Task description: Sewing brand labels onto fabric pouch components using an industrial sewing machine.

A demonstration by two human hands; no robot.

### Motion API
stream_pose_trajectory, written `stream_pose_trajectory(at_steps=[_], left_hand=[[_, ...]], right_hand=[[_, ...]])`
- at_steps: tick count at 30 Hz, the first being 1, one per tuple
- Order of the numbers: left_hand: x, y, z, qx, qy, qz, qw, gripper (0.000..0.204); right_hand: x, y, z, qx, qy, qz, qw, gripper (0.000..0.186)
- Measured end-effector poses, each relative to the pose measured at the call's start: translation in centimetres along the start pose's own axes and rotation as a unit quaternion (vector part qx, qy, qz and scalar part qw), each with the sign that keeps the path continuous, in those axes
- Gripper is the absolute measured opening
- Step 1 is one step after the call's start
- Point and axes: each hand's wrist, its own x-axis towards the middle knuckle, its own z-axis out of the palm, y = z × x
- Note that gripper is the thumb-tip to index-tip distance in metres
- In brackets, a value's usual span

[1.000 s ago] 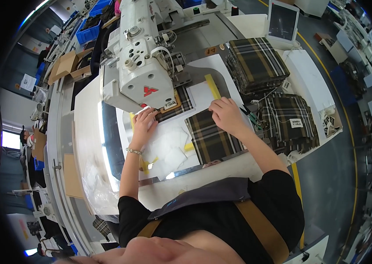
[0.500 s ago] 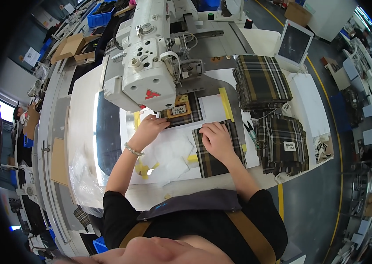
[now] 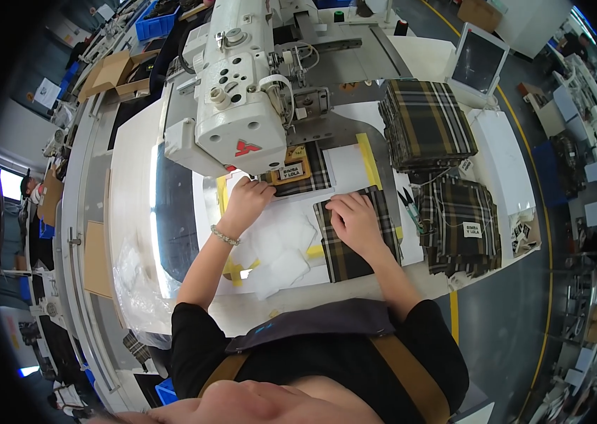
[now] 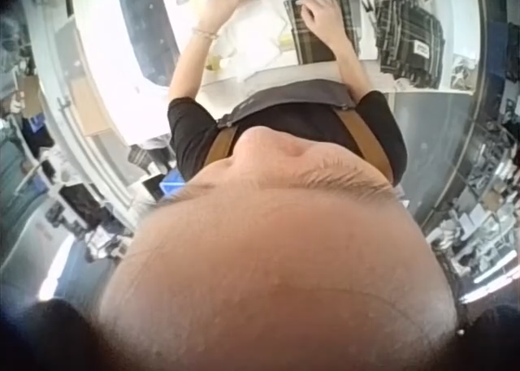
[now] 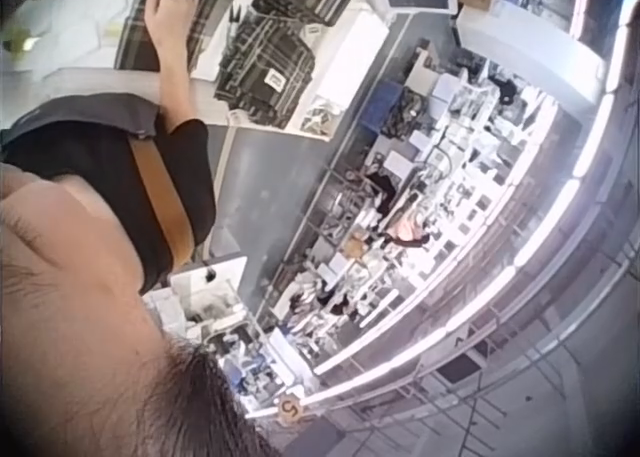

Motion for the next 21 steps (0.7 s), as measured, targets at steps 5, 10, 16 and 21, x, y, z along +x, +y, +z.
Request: stream_pose_trajectory(at_steps=[5, 10, 16, 21], left_hand=[[-0.3, 0.7, 1.0, -0.118, 0.121, -0.088, 0.982, 0.008], [-0.3, 1.1, 1.1, -0.200, 0.150, -0.134, 0.959, 0.006], [-0.4, 1.0, 1.1, -0.220, 0.149, -0.126, 0.956, 0.007], [-0.6, 1.3, 1.1, -0.203, 0.113, -0.098, 0.968, 0.008]], right_hand=[[1.4, 1.0, 0.5, -0.101, 0.020, -0.051, 0.993, 0.025], [4.4, 3.7, 1.8, -0.178, -0.036, -0.109, 0.977, 0.036], [5.1, 5.1, 2.8, -0.214, -0.016, -0.244, 0.946, 0.023], [3.4, 4.7, 2.4, -0.224, -0.016, -0.255, 0.941, 0.026]])
